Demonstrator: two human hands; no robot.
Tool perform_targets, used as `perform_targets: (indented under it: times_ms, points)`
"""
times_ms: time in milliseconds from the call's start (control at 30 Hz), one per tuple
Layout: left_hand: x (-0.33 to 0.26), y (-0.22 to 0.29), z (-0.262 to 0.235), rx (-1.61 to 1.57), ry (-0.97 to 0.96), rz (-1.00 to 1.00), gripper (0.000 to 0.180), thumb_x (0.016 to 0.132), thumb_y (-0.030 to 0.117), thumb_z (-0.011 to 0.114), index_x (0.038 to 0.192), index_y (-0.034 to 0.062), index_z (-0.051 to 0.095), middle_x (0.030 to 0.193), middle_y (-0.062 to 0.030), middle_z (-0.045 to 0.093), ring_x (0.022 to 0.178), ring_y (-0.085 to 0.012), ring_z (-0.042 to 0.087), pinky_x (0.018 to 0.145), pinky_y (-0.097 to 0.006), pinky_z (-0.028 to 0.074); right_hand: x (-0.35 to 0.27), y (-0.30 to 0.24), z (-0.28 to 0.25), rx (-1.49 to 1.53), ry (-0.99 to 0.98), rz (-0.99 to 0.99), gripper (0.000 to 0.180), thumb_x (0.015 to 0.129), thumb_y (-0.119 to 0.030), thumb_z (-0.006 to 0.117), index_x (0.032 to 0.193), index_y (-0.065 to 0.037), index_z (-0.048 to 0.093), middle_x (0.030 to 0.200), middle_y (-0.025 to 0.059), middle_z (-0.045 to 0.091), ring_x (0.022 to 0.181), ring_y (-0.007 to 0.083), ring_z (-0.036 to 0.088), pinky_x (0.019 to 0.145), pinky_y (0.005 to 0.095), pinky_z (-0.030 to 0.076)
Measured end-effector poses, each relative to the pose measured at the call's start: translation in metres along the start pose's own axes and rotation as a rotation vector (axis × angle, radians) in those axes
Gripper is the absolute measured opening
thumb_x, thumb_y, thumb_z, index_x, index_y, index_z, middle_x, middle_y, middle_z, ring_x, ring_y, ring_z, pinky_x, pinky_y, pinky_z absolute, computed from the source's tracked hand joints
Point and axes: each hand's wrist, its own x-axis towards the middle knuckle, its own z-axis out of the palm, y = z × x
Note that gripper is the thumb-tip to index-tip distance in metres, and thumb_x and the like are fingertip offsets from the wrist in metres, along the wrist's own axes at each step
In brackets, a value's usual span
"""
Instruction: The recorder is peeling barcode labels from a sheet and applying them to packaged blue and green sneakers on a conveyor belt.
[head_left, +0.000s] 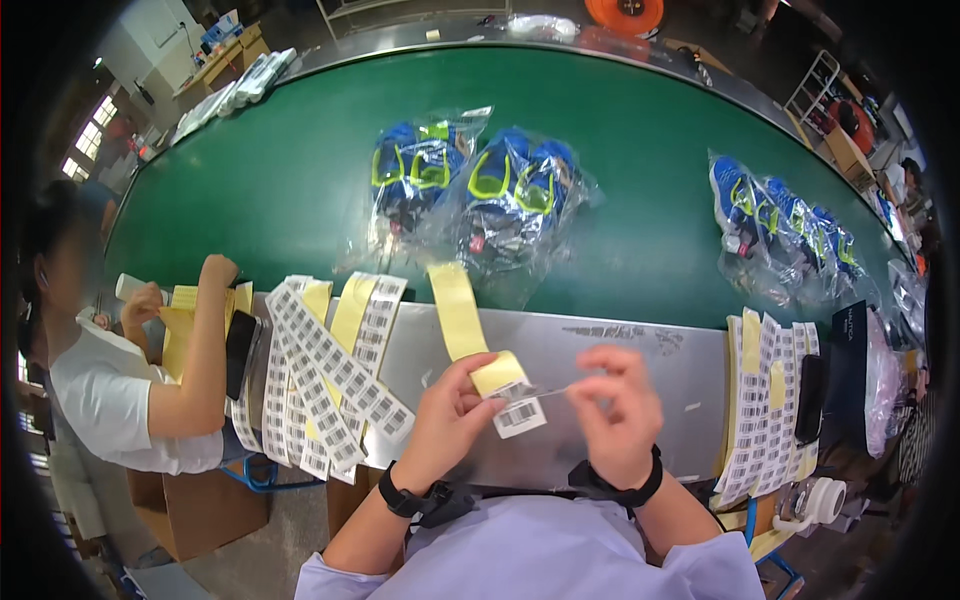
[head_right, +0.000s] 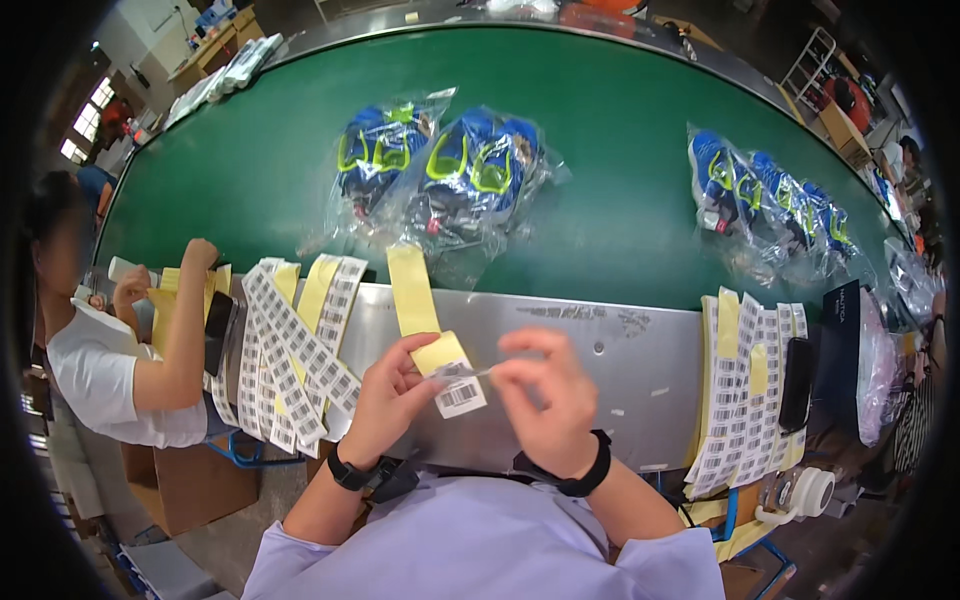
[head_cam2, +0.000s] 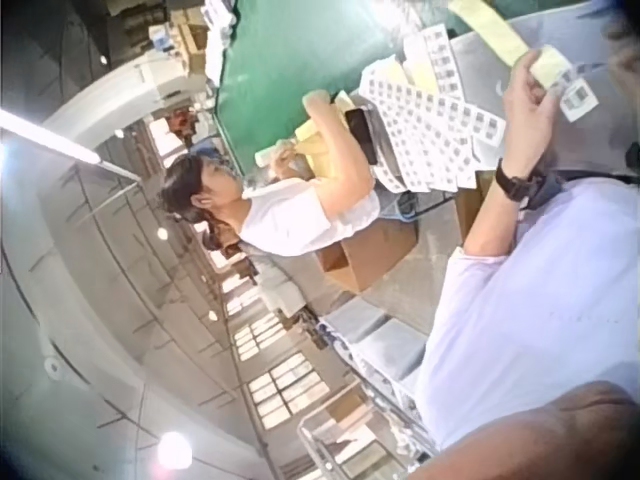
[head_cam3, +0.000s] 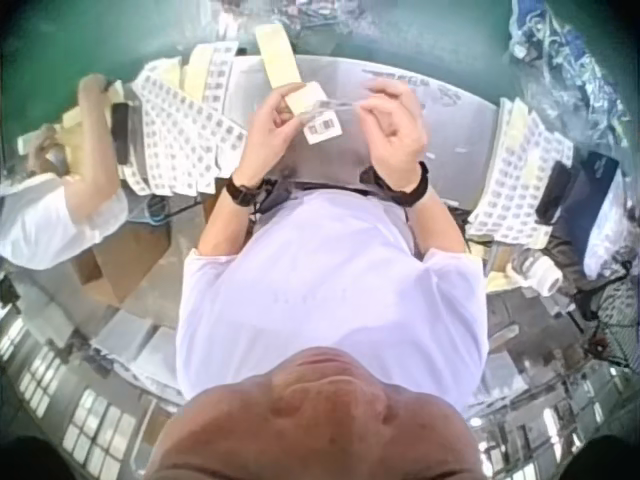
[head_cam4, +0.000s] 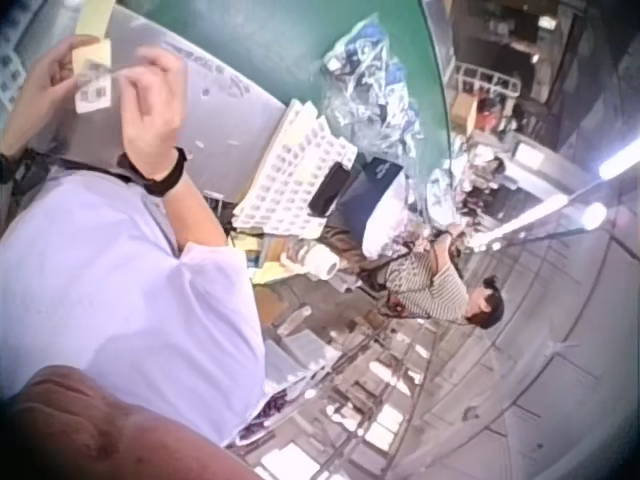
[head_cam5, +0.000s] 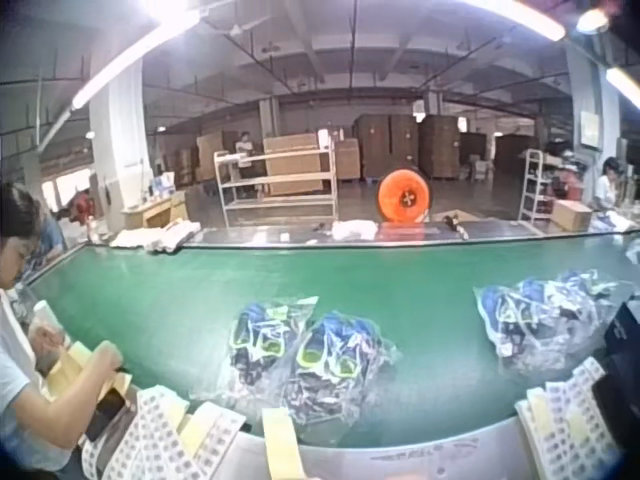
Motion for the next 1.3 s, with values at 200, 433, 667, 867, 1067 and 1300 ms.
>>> perform_targets:
  times_ms: [200,433,667,867,1067,1300]
  points:
    - [0.016,-0.035,-0.019,0.005,0.062,-0.042,0.032,0.092,0.002,0.062,0.124,-0.0016,0.054,0.104,-0.0091,0.067,0.091,-0.0113,0.066,0.076,-0.023,0.053,0.067,0.088,0.022,0.612,0.355,0.48,0.069,0.091,-0.003,0.061,0.149,-0.007,0.024,0.149,0.0243,0.033,0.133,0.0292,0.041,0.108,0.0374,0.036]
    - [0.009,-0.045,-0.02,0.103,0.046,-0.001,0.031,0.092,0.003,0.063,0.122,-0.0022,0.056,0.099,-0.0073,0.066,0.087,-0.0093,0.064,0.072,-0.021,0.052,0.143,0.206,0.116,0.263,0.311,0.437,0.085,0.091,-0.012,0.063,0.155,-0.011,0.006,0.144,0.0294,0.039,0.13,0.0318,0.045,0.105,0.0379,0.038]
    - [0.011,-0.048,-0.025,0.087,0.017,-0.023,0.027,0.091,-0.002,0.061,0.118,-0.0023,0.058,0.098,-0.0067,0.066,0.086,-0.0091,0.064,0.072,-0.022,0.051,0.2,0.239,0.065,0.555,0.303,0.715,0.082,0.093,-0.011,0.06,0.154,-0.014,0.004,0.11,0.0235,0.062,0.082,0.0196,0.066,0.068,0.0308,0.056]
    - [0.01,-0.054,-0.032,0.122,0.013,-0.058,0.027,0.09,-0.005,0.06,0.117,-0.0041,0.058,0.102,-0.0106,0.066,0.09,-0.0131,0.066,0.076,-0.024,0.054,0.224,0.257,0.066,0.545,0.394,0.908,0.081,0.089,-0.008,0.061,0.153,-0.017,0.012,0.086,0.0169,0.066,0.053,0.0218,0.064,0.042,0.0315,0.052]
    - [0.011,-0.055,-0.034,0.006,-0.007,-0.061,0.029,0.089,-0.007,0.059,0.119,-0.0056,0.056,0.107,-0.0128,0.066,0.097,-0.0153,0.065,0.083,-0.026,0.053,0.264,0.253,0.084,0.323,0.416,0.924,0.096,0.077,0.009,0.066,0.153,-0.019,0.016,0.083,0.0114,0.064,0.054,0.0175,0.062,0.041,0.0291,0.047]
    - [0.012,-0.053,-0.036,0.001,-0.034,-0.061,0.031,0.089,-0.008,0.058,0.119,-0.0056,0.056,0.111,-0.0142,0.065,0.099,-0.016,0.065,0.085,-0.027,0.053,0.246,0.269,0.049,0.329,0.507,0.753,0.093,0.072,0.013,0.064,0.151,-0.012,0.022,0.072,0.0049,0.061,0.05,0.0112,0.051,0.039,0.0274,0.039]
